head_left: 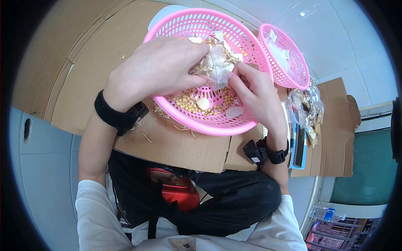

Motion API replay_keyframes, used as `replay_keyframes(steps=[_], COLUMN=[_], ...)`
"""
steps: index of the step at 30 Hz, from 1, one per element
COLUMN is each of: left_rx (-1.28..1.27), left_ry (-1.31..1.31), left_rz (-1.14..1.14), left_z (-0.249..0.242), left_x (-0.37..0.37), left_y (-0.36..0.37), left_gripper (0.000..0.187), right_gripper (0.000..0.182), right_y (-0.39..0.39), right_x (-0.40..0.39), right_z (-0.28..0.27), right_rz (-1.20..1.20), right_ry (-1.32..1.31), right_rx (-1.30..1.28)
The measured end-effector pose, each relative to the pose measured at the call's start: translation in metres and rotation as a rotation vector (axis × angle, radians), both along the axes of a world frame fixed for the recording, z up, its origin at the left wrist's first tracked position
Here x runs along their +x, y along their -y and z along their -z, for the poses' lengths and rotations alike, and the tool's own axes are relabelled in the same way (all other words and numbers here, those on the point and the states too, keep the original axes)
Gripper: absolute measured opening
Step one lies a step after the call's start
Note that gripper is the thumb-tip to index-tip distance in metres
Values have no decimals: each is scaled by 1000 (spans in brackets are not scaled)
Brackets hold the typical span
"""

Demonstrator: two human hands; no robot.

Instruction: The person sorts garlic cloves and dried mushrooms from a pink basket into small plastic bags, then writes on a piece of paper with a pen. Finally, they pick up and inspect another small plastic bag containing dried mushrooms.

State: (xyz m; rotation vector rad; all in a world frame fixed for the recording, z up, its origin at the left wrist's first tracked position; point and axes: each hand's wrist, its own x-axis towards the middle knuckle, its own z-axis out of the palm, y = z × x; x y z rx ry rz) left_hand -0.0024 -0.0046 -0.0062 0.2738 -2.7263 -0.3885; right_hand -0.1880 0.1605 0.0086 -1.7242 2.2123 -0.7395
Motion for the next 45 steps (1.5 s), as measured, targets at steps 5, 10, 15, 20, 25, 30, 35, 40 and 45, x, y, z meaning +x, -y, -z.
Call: replay_keyframes(steps=[5,10,15,20,25,30,35,40,45], left_rx=[-32,-29,-46,-31,-39,-60,-28,-28,-20], left_ry=[-40,-33,-68,-52,-60,-67,-44,-62,-55], left_rz=[3,14,19,23,26,19,25,27,31], left_z=[3,-1,0,-3,0,1,-3,-2,-3], left_x=[0,1,2,2,1,0,1,1,1], left_y=[0,-1,-2,-3,-1,-1,-2,-3,-3], left_gripper=[44,45,45,44,44,45,45,44,44], right_gripper=[18,22,20,19,26,31,27,22,18], right_y=[-2,-3,-3,-3,-2,-1,-4,-3,-4], right_x=[9,5,2,-1,6,7,3,3,-1], right_z=[-10,-3,0,0,-8,-11,-2,-2,1], right_rz=[-86,-220,-284,-355,-215,-242,-276,-275,-340], right_ry=[-12,-24,-64,-101,-69,-81,-74,-71,-79], right_rx=[103,155,264,270,309,324,293,310,299])
